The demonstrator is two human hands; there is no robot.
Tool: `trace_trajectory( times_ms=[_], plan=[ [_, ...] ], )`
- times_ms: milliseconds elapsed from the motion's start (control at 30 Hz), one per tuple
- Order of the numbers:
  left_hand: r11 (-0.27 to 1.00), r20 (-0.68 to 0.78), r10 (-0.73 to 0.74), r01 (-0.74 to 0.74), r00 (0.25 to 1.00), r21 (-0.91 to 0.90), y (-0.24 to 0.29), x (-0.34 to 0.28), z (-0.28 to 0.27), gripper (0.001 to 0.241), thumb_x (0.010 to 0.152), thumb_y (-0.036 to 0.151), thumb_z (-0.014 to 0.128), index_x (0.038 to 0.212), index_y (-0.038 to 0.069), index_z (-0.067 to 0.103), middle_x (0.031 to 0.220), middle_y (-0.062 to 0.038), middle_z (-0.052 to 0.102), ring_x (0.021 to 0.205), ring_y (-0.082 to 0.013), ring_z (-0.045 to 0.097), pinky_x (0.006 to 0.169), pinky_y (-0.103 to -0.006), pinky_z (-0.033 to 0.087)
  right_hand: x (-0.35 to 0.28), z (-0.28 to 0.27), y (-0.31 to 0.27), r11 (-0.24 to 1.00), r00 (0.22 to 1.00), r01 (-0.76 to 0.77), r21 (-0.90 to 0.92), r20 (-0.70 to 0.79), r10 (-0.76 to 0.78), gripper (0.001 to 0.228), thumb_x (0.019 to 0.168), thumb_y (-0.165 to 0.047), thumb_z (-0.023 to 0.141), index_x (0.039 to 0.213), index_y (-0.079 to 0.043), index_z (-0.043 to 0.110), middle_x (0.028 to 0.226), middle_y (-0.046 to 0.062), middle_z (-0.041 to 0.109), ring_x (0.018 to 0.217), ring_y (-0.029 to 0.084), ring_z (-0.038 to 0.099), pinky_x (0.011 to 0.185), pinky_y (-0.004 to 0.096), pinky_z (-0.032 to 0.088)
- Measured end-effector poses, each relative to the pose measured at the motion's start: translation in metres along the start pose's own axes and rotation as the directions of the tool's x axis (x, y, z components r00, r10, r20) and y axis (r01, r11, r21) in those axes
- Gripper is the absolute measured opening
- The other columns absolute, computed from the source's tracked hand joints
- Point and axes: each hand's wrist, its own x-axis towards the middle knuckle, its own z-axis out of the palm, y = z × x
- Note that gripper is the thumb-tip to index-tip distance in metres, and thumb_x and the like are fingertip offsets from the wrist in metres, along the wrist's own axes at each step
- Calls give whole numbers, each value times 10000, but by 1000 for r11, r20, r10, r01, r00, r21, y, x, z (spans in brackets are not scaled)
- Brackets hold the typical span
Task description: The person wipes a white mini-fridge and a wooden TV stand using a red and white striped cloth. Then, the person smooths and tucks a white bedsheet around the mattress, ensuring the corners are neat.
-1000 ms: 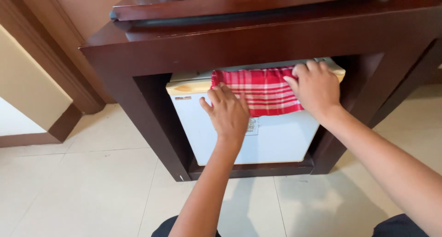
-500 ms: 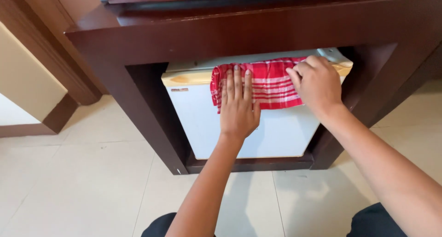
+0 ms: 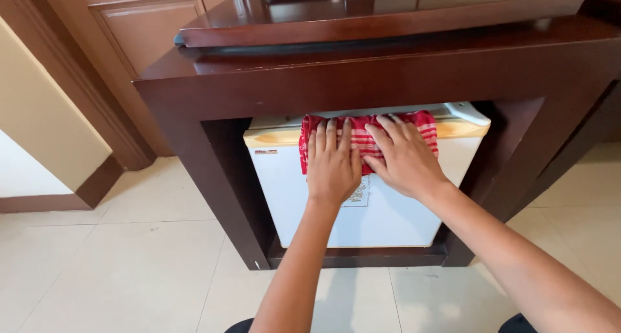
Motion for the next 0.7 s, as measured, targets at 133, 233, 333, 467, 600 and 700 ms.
trace_trajectory(
  times_ms=[133, 233, 333, 467, 600, 700],
  plan=[
    [998, 0, 22, -22, 1000, -59, -5, 0, -8, 566, 969, 261, 528, 1480, 19, 519, 1474, -272, 502, 1407, -463, 425, 1203, -561, 299, 1, -3, 12, 998, 997, -23, 66, 78, 18, 618, 975, -408, 610, 1468, -55, 495, 1510, 203, 468, 1380, 403, 426, 1172, 522, 314],
    [993, 6, 46, -45, 999, -110, -3, -1, -11, 571, 931, 218, 551, 1463, 10, 528, 1482, -294, 467, 1399, -491, 412, 1196, -569, 296, -2, -6, 18, 995, 993, 6, 103, 115, -18, 627, 967, -399, 617, 1483, -70, 483, 1544, 195, 441, 1423, 396, 388, 1193, 524, 290],
    [994, 29, 40, -37, 999, -104, -4, -4, -5, 525, 902, 165, 552, 1403, 8, 545, 1511, -309, 435, 1433, -512, 391, 1211, -562, 299, -5, -11, 14, 996, 995, 70, 59, 66, -74, 632, 930, -383, 650, 1464, -75, 512, 1549, 204, 429, 1439, 398, 378, 1182, 528, 302],
    [996, 63, 30, -24, 998, -86, 1, -2, -9, 497, 910, 162, 551, 1374, -16, 541, 1496, -313, 449, 1439, -509, 385, 1222, -575, 289, -9, -12, 6, 997, 996, 73, -16, 47, -72, 609, 907, -363, 696, 1429, -75, 566, 1470, 213, 472, 1365, 408, 436, 1154, 518, 364],
    [996, 69, 50, -45, 996, -79, 3, -4, -6, 551, 932, 193, 540, 1430, -41, 519, 1488, -310, 463, 1422, -506, 384, 1216, -588, 273, -11, -13, 5, 998, 997, 50, -22, 66, -48, 631, 913, -370, 710, 1437, -48, 565, 1438, 224, 497, 1321, 419, 462, 1138, 518, 382],
    [997, 47, 53, -50, 997, -62, 2, -3, -7, 557, 943, 222, 533, 1448, -13, 521, 1507, -288, 467, 1425, -495, 389, 1214, -578, 273, -7, -15, 9, 998, 997, 53, 30, 61, -55, 659, 924, -376, 701, 1454, -25, 528, 1471, 232, 484, 1362, 422, 440, 1153, 522, 352]
  ],
)
